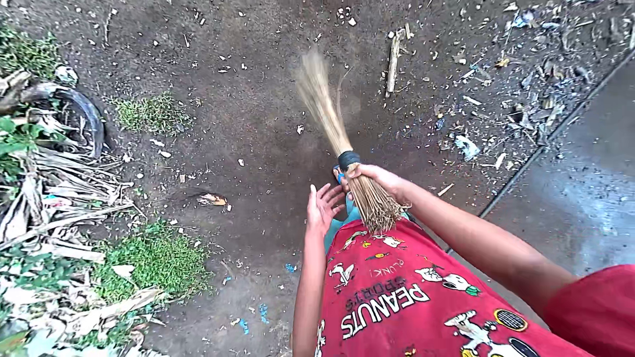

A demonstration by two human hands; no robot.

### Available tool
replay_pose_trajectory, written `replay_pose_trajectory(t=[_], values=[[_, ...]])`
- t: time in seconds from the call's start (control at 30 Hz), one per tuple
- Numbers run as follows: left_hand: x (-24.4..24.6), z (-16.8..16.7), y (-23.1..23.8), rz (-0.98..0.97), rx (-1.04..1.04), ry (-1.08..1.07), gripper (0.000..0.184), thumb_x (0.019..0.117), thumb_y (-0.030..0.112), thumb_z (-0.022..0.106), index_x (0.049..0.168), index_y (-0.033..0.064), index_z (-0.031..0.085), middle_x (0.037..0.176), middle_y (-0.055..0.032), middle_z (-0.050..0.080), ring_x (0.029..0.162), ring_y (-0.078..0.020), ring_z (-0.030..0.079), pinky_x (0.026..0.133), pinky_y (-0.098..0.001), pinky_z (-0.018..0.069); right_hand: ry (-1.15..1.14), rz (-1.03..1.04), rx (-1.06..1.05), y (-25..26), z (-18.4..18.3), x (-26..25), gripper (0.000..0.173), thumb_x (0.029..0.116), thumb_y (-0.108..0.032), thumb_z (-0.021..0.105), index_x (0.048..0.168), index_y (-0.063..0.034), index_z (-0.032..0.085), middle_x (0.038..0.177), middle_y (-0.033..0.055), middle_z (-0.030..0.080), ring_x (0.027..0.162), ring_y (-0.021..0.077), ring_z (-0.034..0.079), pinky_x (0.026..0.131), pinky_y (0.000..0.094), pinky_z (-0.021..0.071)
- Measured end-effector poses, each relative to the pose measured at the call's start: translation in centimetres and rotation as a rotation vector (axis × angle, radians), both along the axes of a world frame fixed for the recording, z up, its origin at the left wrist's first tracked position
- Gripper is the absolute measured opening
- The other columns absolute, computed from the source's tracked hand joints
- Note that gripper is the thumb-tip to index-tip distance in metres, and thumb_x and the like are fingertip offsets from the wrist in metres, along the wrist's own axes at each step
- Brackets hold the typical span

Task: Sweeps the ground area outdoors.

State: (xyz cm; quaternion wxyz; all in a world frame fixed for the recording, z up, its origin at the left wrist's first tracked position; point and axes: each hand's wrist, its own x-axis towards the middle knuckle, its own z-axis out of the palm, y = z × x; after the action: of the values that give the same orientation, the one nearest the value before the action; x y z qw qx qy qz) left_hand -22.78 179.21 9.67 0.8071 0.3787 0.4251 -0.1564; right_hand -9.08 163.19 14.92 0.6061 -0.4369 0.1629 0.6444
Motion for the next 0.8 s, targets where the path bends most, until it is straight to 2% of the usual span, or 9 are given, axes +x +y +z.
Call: replay_pose_trajectory(t=[0.07,0.1,0.17,0.27,0.37,0.5,0.6,0.7,0.8], values=[[2.0,0.8,-0.3,0.279,-0.021,-0.061,0.079,0.1041,0.066,0.010,0.143,0.0094,0.049,0.120,-0.0130,0.069,0.098,-0.0212,0.070,0.081,-0.0372,0.0594,0.015,0.151,0.109,2.3,0.0,-1.8,0.042,0.1033,-0.050,0.041,0.112,-0.0158,0.064,0.089,0.0027,0.071,0.076,0.0122,0.070,0.069,0.0314,0.0612],[2.4,0.9,-0.2,0.452,-0.014,-0.074,0.065,0.1073,0.060,0.022,0.125,0.0102,0.060,0.106,-0.0109,0.073,0.090,-0.0205,0.072,0.078,-0.0365,0.0611,-0.072,0.244,0.104,2.7,-0.2,-2.2,0.047,0.1064,-0.053,0.037,0.118,-0.0151,0.064,0.094,0.0017,0.071,0.083,0.0095,0.070,0.075,0.0295,0.0604],[0.8,0.2,1.2,0.697,0.050,-0.019,0.039,0.1094,0.037,0.034,0.096,0.0117,0.061,0.081,-0.0049,0.067,0.072,-0.0179,0.068,0.068,-0.0352,0.0592,-0.448,0.521,-0.034,1.1,-1.1,-2.3,0.052,0.1088,-0.049,0.039,0.118,-0.0078,0.068,0.102,0.0055,0.069,0.092,0.0112,0.064,0.086,0.0345,0.0534],[-5.3,-1.7,5.4,0.899,0.167,0.043,0.029,0.1079,0.022,0.031,0.091,0.0092,0.051,0.070,-0.0049,0.061,0.061,-0.0178,0.065,0.059,-0.0337,0.0588,-0.864,1.065,-0.143,-5.2,-3.9,-1.1,0.055,0.0974,-0.060,0.056,0.131,-0.0181,0.069,0.125,0.0166,0.068,0.115,0.0379,0.064,0.098,0.0674,0.0470],[-12.7,-1.6,7.7,1.055,0.221,0.040,0.037,0.1086,0.025,0.024,0.088,0.0094,0.051,0.066,-0.0033,0.062,0.058,-0.0147,0.065,0.056,-0.0284,0.0575,-0.823,1.052,-0.182,-9.2,-2.8,-3.8,0.056,0.1048,-0.051,0.050,0.147,-0.0152,0.057,0.143,0.0209,0.057,0.132,0.0390,0.054,0.111,0.0621,0.0396],[-19.0,-2.5,8.4,1.196,0.344,0.089,0.041,0.1095,0.028,0.022,0.090,0.0108,0.053,0.069,0.0007,0.065,0.062,-0.0105,0.068,0.059,-0.0270,0.0584,-0.917,0.972,-0.406,-5.8,-3.4,-6.3,0.033,0.1069,-0.024,0.052,0.130,-0.0044,0.065,0.118,0.0240,0.068,0.111,0.0425,0.066,0.097,0.0619,0.0485],[-19.4,-2.7,8.1,1.295,0.268,0.207,0.038,0.1065,0.035,0.026,0.104,0.0077,0.052,0.086,-0.0070,0.065,0.077,-0.0189,0.067,0.067,-0.0418,0.0579,-0.844,0.930,-0.542,-3.0,-3.5,-6.9,0.029,0.1062,-0.016,0.052,0.123,0.0040,0.065,0.111,0.0284,0.069,0.108,0.0449,0.065,0.096,0.0618,0.0469],[-19.4,-3.4,8.6,1.406,0.089,0.186,0.047,0.1042,0.042,0.027,0.128,0.0074,0.048,0.117,-0.0136,0.061,0.106,-0.0273,0.062,0.085,-0.0537,0.0538,-0.721,0.642,-0.581,-3.2,-1.5,-9.3,0.029,0.1091,-0.016,0.046,0.110,0.0044,0.066,0.096,0.0194,0.066,0.088,0.0272,0.065,0.084,0.0479,0.0516],[-20.5,-3.9,10.9,1.490,-0.041,0.175,0.046,0.1040,0.044,0.028,0.130,0.0101,0.047,0.119,-0.0127,0.059,0.105,-0.0252,0.062,0.083,-0.0469,0.0543,-0.465,0.428,-0.545,-2.6,4.6,-11.3,0.028,0.1094,-0.017,0.042,0.107,-0.0060,0.068,0.080,0.0021,0.066,0.066,0.0088,0.062,0.062,0.0298,0.0544]])
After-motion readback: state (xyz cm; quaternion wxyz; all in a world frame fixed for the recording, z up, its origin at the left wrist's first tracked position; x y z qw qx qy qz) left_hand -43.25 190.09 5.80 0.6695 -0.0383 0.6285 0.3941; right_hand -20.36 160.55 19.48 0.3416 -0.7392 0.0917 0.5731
